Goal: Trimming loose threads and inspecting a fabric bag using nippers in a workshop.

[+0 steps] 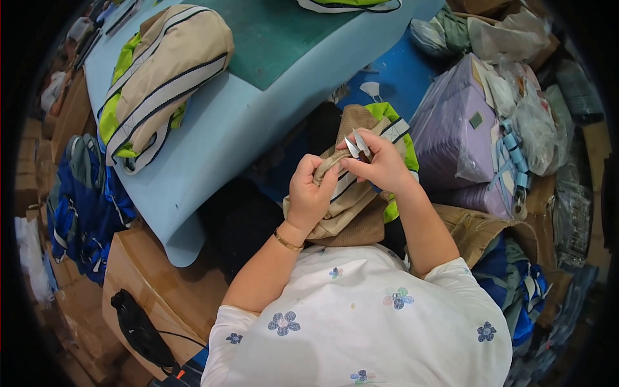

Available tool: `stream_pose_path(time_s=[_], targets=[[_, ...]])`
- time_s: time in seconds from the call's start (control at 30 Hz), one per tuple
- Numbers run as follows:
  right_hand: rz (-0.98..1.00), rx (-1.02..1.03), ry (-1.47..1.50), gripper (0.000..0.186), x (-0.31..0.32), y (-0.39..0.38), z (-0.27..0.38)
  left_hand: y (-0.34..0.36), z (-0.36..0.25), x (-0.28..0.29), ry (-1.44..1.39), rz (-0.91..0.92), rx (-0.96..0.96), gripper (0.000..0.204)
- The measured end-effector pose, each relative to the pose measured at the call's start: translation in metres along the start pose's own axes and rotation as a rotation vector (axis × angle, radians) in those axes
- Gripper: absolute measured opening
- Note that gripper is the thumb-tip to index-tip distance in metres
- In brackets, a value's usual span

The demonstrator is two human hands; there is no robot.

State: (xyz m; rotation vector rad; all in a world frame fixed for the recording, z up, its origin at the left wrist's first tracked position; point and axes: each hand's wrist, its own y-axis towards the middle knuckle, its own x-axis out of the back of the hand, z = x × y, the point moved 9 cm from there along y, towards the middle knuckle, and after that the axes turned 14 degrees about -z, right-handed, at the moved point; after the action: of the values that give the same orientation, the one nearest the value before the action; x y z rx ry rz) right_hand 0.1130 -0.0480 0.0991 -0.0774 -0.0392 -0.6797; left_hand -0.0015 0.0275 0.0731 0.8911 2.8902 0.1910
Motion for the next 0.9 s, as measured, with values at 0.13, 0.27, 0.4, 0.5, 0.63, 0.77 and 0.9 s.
stream_pose_path(time_s=[0.13, 0.27, 0.4, 0.5, 0.63, 0.77, 0.9], targets=[[-0.048, -0.035, -0.001, 0.027, -0.003, -0.005, -0.001, 0.001, 0.003, 0.001, 0.014, -0.014, -0.021, 0.015], [-0.266, 0.132, 0.089, 0.02, 0.008, -0.01, 0.011, 0.005, 0.003, 0.002, -0.031, -0.014, 0.071, 0.012], [-0.089, 0.075, -0.011, 0.013, 0.0, -0.019, 0.008, 0.005, 0.008, -0.001, -0.095, 0.039, 0.094, 0.009], [0.041, -0.021, -0.037, 0.015, -0.013, -0.022, 0.004, 0.003, 0.014, -0.006, -0.249, 0.064, 0.213, 0.006], [0.096, -0.089, -0.025, 0.016, -0.018, -0.023, -0.001, 0.003, 0.014, -0.006, -0.304, 0.088, 0.227, 0.006], [0.105, -0.113, -0.003, 0.015, -0.02, -0.022, 0.001, 0.002, 0.011, -0.007, -0.308, 0.097, 0.225, 0.006], [0.101, -0.108, -0.026, 0.015, -0.018, -0.021, 0.0, 0.002, 0.014, -0.008, -0.301, 0.101, 0.227, 0.006]])
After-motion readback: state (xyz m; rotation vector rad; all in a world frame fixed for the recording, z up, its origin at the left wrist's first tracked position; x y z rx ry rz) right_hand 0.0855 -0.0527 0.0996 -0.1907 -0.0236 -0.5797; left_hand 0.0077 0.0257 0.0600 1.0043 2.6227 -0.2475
